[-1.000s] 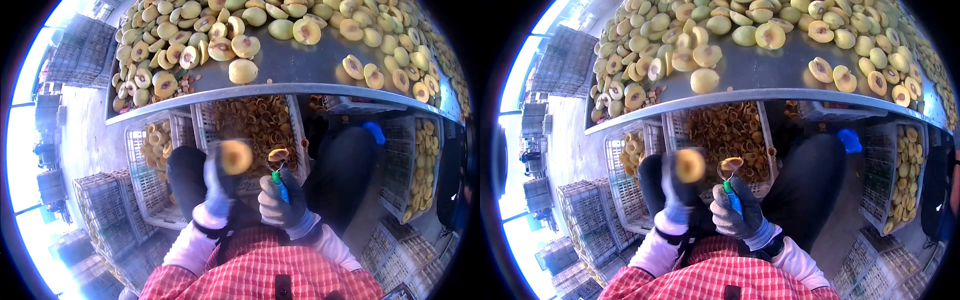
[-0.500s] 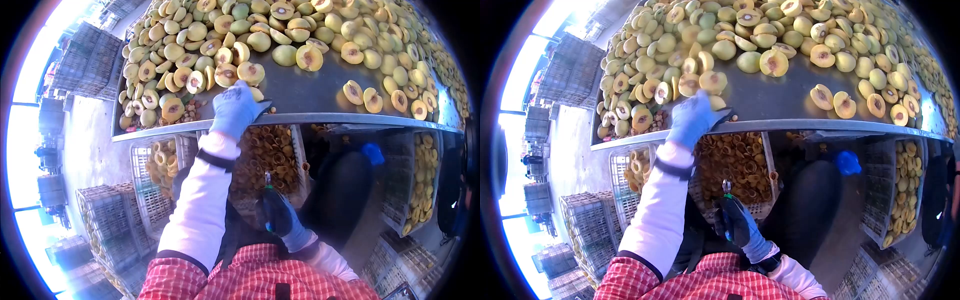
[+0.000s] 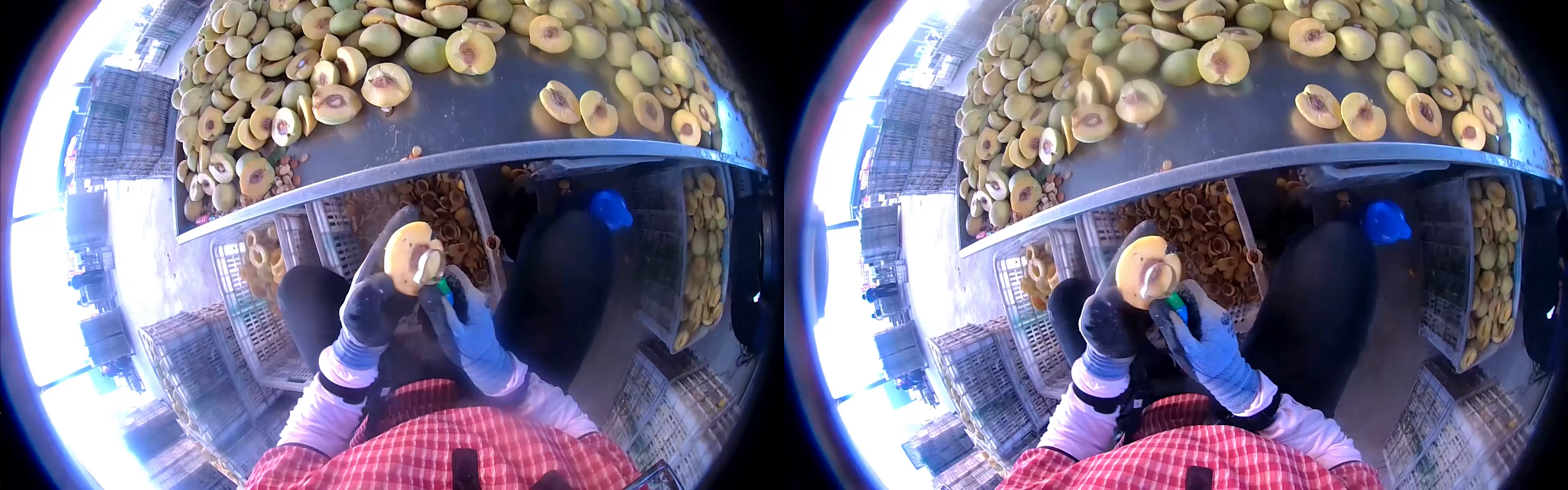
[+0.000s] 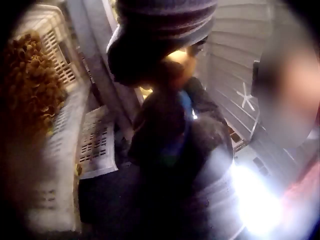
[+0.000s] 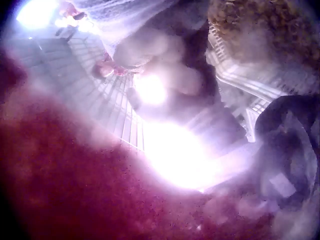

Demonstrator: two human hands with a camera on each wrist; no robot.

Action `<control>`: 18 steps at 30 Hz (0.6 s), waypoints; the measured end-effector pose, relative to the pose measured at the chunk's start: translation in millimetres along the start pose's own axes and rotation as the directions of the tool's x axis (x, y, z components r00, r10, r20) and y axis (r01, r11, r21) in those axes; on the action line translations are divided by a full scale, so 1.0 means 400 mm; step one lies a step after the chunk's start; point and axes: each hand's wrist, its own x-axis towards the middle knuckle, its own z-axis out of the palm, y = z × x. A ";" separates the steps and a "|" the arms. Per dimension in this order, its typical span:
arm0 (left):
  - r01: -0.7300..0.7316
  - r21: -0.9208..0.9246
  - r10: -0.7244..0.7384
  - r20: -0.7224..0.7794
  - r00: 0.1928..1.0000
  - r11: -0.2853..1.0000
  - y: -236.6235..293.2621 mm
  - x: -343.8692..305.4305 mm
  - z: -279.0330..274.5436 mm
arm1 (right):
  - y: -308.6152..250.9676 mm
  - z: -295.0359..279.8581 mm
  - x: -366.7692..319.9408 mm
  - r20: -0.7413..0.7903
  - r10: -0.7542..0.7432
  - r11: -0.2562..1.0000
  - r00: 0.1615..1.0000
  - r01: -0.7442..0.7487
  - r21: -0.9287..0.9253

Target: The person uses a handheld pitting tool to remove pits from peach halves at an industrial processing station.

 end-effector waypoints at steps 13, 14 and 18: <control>-0.142 0.177 0.194 -0.328 0.925 0.974 -0.084 -0.044 0.036 | -0.017 -0.009 -0.031 -0.012 -0.122 0.984 0.992 0.119 -0.130; -0.119 0.161 0.167 -0.334 0.928 0.980 -0.083 -0.048 0.030 | -0.018 -0.010 -0.036 -0.015 -0.144 0.976 0.989 0.140 -0.166; -0.160 0.263 0.221 -0.222 0.950 0.951 -0.062 -0.058 0.035 | -0.034 -0.030 -0.002 -0.092 0.019 0.999 0.996 -0.015 0.047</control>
